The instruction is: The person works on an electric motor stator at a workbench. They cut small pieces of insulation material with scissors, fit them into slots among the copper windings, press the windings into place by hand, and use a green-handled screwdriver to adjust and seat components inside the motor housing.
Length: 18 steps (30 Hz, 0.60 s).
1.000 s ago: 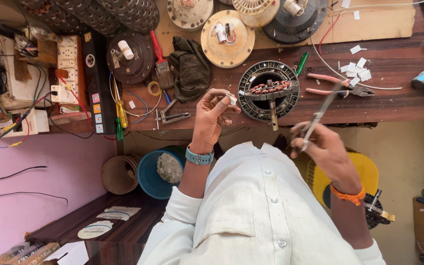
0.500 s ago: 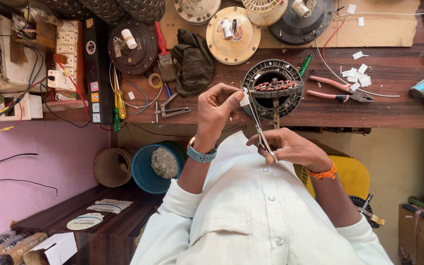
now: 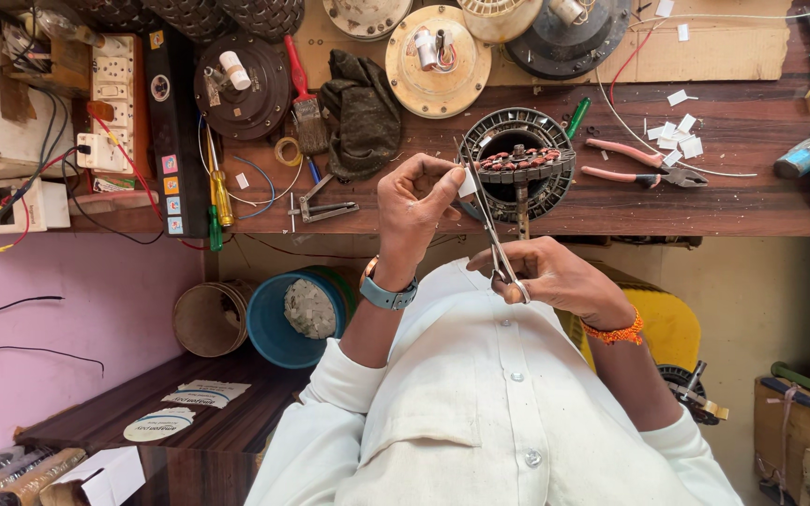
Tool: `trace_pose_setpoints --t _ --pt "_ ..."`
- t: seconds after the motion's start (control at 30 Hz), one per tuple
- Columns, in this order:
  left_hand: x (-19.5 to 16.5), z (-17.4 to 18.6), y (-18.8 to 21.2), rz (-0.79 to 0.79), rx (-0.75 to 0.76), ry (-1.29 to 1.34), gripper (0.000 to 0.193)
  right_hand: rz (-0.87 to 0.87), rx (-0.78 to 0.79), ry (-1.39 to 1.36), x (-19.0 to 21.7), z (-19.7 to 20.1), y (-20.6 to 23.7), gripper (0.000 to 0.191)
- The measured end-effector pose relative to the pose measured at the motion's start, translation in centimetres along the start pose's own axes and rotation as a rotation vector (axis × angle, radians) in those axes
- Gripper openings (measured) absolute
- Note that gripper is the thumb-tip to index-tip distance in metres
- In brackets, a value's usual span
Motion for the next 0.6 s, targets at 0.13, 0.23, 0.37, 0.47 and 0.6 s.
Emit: trace_pose_setpoints --t 0.13,0.23,0.37,0.47,0.6 --pt "-0.07 -0.1 0.14 -0.01 -0.043 0.015 0.015 0.005 -0.01 0.011 0.47 -0.12 0.06 0.052" --pt "-0.18 -0.24 0.12 -0.037 -0.048 0.005 0.014 -0.061 -0.046 0.094 0.15 -0.01 0.01 0.052" --pt "-0.14 -0.2 0.11 -0.046 -0.061 -0.01 0.015 -0.075 -0.074 0.118 0.24 0.12 -0.01 0.052" --pt "-0.1 -0.19 0.17 -0.049 -0.079 -0.005 0.015 -0.073 -0.076 0.093 0.3 0.11 -0.01 0.051" --pt "-0.13 -0.62 -0.03 -0.058 -0.078 0.022 0.015 -0.074 -0.083 0.088 0.38 0.27 0.0 0.051"
Point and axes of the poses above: each hand's wrist, its own y-axis away from the middle knuckle, its own z-axis out of the back of the hand, x = y × z, the point moved 8 cm from there along -y, towards the middle knuckle, and after that the axes turned 7 degrees about y, right-handed, at the moved point
